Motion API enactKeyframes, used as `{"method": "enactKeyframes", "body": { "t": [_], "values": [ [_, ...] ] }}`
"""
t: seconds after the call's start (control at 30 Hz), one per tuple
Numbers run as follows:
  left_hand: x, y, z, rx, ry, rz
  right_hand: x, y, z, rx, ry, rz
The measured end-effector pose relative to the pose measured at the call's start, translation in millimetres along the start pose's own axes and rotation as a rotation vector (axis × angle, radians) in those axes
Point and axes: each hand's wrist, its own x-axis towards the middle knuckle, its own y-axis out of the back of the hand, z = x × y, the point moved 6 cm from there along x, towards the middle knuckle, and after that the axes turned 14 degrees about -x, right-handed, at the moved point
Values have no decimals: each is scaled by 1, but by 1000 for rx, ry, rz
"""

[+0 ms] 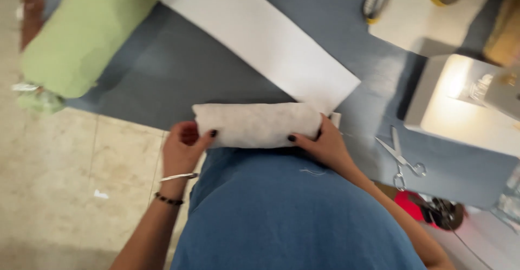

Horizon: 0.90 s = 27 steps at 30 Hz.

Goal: Folding fabric and using scissors to push stuffing into a small pillow casing.

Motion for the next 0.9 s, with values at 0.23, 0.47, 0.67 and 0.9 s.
{"method": "enactKeyframes", "body": {
  "t": [0.23,0.47,0.67,0.9],
  "values": [
    [-8,-19,5,1,-116,-160,13,-15,8,-19,-82,-13],
    [-6,-41,13,-187,-152,-371,16,-25,23,344,77,-103],
    [-32,-17,1,-180,-29,-333,-23,-30,70,389,218,-152],
    [0,-13,-13,-148,-415,-365,-29,-19,25,337,306,69]
  ]
}}
